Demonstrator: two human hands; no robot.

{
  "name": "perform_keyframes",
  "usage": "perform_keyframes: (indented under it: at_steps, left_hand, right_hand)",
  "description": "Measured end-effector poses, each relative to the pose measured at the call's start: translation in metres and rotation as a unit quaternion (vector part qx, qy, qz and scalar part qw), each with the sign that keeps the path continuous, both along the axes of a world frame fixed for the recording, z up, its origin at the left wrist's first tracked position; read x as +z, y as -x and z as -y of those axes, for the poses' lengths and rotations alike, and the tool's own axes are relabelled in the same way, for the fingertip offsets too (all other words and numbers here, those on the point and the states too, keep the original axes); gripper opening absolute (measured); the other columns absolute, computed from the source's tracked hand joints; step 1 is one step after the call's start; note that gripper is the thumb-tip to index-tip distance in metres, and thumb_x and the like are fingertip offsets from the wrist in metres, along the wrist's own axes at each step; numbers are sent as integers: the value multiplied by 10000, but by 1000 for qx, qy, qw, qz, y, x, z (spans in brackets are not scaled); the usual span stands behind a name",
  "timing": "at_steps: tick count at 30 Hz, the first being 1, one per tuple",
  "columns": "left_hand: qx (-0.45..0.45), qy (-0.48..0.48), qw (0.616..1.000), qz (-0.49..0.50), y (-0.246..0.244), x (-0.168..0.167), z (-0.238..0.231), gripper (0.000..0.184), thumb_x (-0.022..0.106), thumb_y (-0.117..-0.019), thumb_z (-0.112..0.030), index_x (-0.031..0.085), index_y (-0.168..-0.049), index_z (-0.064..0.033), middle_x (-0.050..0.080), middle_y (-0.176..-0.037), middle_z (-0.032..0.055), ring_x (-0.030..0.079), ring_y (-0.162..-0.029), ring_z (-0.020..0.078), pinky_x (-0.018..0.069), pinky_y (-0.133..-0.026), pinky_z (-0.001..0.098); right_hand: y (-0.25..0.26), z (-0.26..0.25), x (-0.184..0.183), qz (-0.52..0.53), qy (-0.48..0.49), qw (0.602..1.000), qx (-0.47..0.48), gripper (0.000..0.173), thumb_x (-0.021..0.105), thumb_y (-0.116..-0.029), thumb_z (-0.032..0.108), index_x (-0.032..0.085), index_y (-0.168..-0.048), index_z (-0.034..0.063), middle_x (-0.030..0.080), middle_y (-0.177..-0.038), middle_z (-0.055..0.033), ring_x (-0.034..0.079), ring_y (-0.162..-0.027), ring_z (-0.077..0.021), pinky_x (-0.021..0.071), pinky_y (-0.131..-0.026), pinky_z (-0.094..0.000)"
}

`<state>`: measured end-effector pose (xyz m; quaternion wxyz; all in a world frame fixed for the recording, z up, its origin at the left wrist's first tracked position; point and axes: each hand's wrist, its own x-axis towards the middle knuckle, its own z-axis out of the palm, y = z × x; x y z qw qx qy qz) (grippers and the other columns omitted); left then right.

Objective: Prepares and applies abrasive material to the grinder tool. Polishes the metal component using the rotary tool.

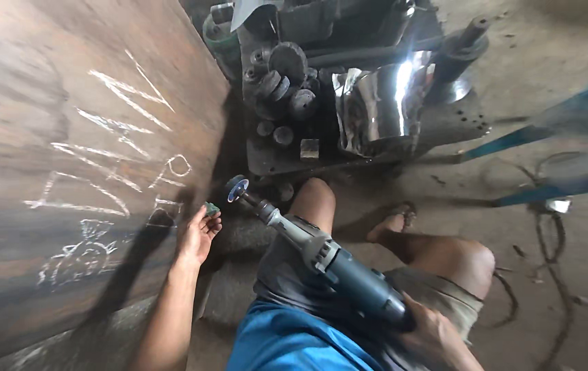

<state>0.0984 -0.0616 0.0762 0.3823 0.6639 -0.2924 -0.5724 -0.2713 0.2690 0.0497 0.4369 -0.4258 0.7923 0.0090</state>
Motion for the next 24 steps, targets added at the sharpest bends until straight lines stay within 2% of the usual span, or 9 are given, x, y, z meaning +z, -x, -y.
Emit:
perform_keyframes:
  at_steps: [3,7,11,17,24]
  left_hand:
    - [-23,5,1000,-13,3,1,0,286,498,-1085,-245,631,-1178,-9,738,-984,121,720,-829,183,598,-784,314]
    - [-61,24,994,84,9,4,2,333,551,-1074,-332,652,-1108,-16,742,-860,102,718,-704,175,604,-661,302]
    - [-67,48,987,138,10,5,6,337,631,-1036,-347,666,-1031,-12,735,-786,86,713,-648,172,610,-622,304]
    - [-59,45,989,132,13,2,9,314,632,-1036,-319,674,-1083,-11,745,-852,98,716,-672,180,614,-639,311]
    - [-40,53,986,153,13,-1,7,330,630,-1036,-354,649,-1042,-24,718,-766,69,698,-621,157,604,-593,294]
  right_hand:
    - [0,-1,0,1,-7,1000,-1,727,830,-737,542,661,-1301,116,742,-1044,-217,709,-998,-447,532,-856,-683]
    - [-1,-3,-2,-2,-5,1000,3,724,833,-731,540,657,-1302,130,745,-1034,-205,713,-993,-437,535,-853,-677]
    - [-2,-2,-3,-7,11,1000,2,690,834,-730,525,676,-1265,117,749,-1008,-196,718,-970,-433,538,-835,-679]
    - [-2,-5,-5,-3,8,1000,-1,725,842,-741,499,646,-1318,106,744,-1027,-213,714,-972,-447,537,-836,-678]
    - [-7,-3,1,-26,11,1000,2,653,841,-734,389,655,-1278,79,741,-980,-227,713,-932,-472,529,-790,-693]
